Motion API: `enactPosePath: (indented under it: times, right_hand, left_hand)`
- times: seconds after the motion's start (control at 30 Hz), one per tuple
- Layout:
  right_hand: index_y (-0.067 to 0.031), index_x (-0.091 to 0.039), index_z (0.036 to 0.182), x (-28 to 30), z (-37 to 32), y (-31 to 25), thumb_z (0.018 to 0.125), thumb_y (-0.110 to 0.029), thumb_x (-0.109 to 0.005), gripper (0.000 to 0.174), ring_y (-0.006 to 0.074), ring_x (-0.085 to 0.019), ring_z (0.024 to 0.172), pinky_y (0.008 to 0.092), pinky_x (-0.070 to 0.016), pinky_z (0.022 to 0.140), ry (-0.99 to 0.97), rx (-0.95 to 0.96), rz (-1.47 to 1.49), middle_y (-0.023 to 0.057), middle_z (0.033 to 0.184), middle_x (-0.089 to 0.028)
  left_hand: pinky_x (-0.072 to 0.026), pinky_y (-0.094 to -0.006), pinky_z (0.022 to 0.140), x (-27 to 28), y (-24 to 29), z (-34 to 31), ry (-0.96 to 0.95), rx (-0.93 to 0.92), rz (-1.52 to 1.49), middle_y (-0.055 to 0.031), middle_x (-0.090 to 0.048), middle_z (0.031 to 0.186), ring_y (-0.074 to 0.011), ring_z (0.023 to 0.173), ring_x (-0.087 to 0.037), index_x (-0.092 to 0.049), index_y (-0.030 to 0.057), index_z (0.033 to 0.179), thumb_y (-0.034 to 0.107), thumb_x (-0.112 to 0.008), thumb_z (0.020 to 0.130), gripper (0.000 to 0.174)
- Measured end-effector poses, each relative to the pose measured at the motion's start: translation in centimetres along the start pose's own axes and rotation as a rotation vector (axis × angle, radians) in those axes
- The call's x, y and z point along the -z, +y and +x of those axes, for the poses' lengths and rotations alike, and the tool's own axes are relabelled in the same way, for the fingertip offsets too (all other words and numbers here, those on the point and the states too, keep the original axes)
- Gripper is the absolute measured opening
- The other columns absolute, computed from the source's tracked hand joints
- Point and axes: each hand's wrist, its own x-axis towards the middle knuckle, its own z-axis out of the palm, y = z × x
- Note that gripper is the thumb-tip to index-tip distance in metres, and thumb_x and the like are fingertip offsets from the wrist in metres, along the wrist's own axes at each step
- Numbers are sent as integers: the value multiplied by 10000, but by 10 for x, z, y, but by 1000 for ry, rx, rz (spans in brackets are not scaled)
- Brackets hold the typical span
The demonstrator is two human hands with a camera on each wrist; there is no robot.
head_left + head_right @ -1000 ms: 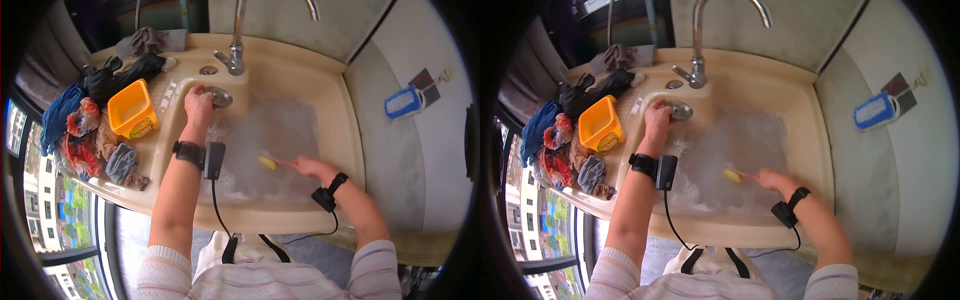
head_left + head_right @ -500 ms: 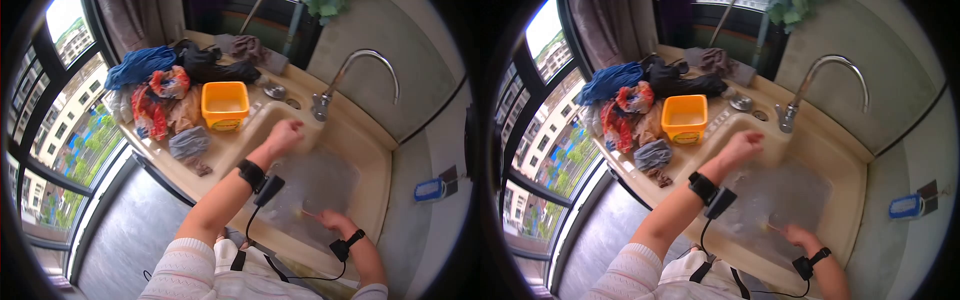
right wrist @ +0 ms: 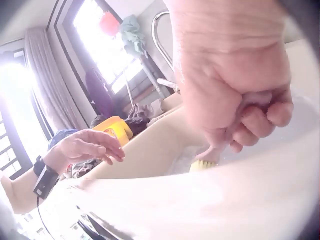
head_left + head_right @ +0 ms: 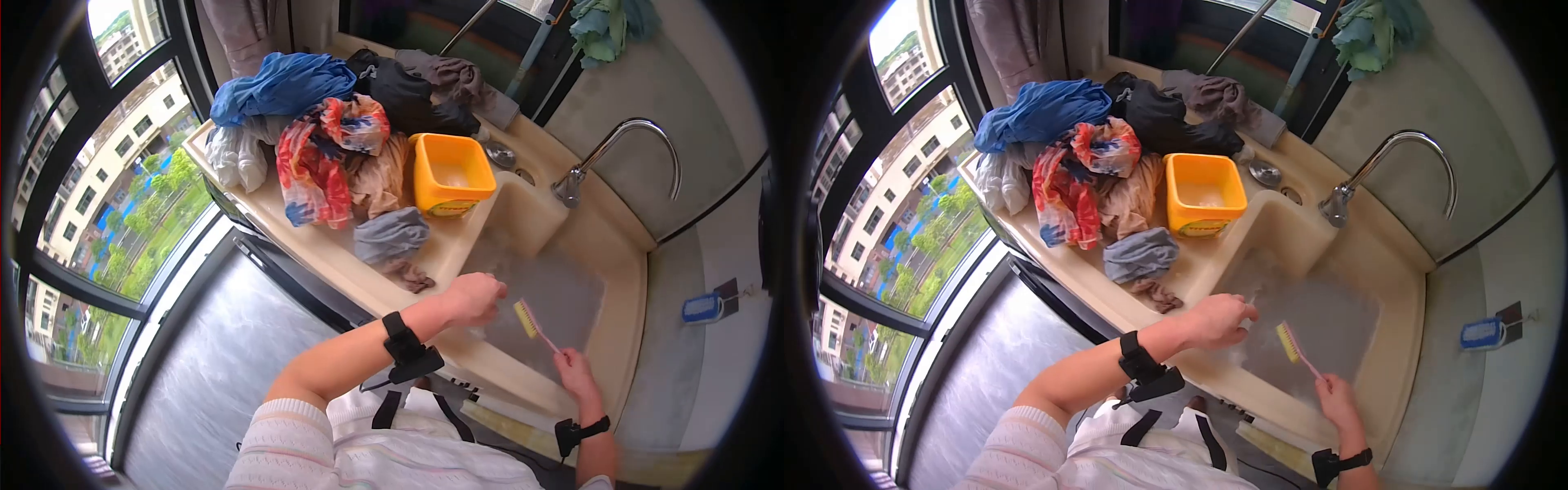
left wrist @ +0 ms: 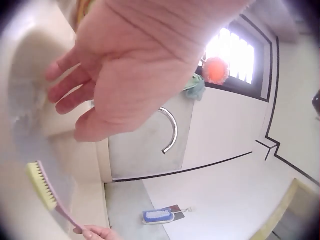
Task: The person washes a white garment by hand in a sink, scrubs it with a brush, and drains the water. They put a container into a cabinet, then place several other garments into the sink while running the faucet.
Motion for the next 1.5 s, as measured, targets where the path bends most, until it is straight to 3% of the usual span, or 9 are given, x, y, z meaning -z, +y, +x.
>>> enactPosePath:
  times: [0.03, 0.07, 0.13, 0.23, 1.0, 1.07, 1.13, 1.27, 1.5]
  right_hand:
    - [-8, -593, 963, -10, -7, -9, 849, -264, -531, 287, 228, -585, 658, 355, -449, 621, 125, -50, 36, 149, 711, -600]
    - [-8, -593, 963, -23, -12, -13, 849, -264, -531, 287, 228, -585, 658, 355, -449, 621, 130, -64, 29, 149, 711, -600]
    - [-12, -586, 972, -48, -10, -14, 848, -234, -550, 257, 193, -568, 640, 338, -445, 606, 438, -71, -90, 123, 697, -594]
    - [-14, -587, 950, -63, 0, -12, 850, -217, -558, 228, 198, -568, 636, 337, -441, 599, 581, -80, 46, 123, 707, -597]
    - [21, -579, 791, -60, 15, -1, 842, -275, -563, 302, 207, -514, 598, 355, -406, 575, 608, -99, -68, 116, 650, -559]
    - [22, -582, 795, -60, 20, 5, 845, -277, -560, 304, 199, -513, 604, 353, -406, 579, 606, -43, -50, 112, 655, -564]
    - [22, -592, 813, -59, 23, 14, 844, -277, -560, 303, 185, -514, 608, 349, -408, 578, 577, -151, -66, 109, 665, -574]
    - [24, -586, 814, -58, 29, 32, 844, -275, -558, 302, 182, -499, 597, 346, -401, 570, 570, -70, -96, 105, 651, -562]
    - [30, -569, 803, -54, 25, 25, 843, -268, -560, 301, 179, -474, 585, 341, -396, 566, 563, -130, -137, 98, 639, -543]
  left_hand:
    - [-456, -418, 777, -1, -8, -8, 6, -8, -29, -167, -574, 901, -333, 892, -560, -598, 58, 1010, 142, -548, 708, 317]
    - [-456, -418, 777, -4, -16, -15, 1, -19, -39, -167, -574, 901, -333, 892, -560, -598, 58, 1010, 142, -548, 708, 317]
    - [-461, -412, 760, -12, -30, -27, 177, -187, -153, -152, -565, 870, -332, 869, -557, -603, 58, 977, 112, -540, 705, 285]
    - [-467, -402, 742, -20, -34, -33, 229, -251, -124, -131, -562, 852, -320, 855, -557, -622, 57, 892, 78, -530, 698, 216]
    - [-482, -397, 710, -26, -35, -25, 193, -232, -51, -109, -603, 856, -311, 858, -582, -651, 90, 780, 66, -580, 614, 182]
    - [-497, -411, 670, -31, -35, -21, 284, -271, -33, -153, -622, 769, -334, 779, -610, -649, 56, 684, 67, -580, 605, 106]
    - [-499, -409, 656, -36, -36, -18, 296, -253, -40, -158, -621, 746, -335, 761, -613, -648, 49, 678, 69, -587, 596, 104]
    - [-505, -395, 641, -43, -38, -11, 301, -244, -33, -162, -624, 717, -335, 741, -619, -650, 43, 670, 70, -604, 577, 107]
    - [-498, -391, 658, -40, -35, -14, 238, -197, -30, -115, -627, 818, -310, 803, -612, -660, 75, 719, 84, -587, 637, 110]
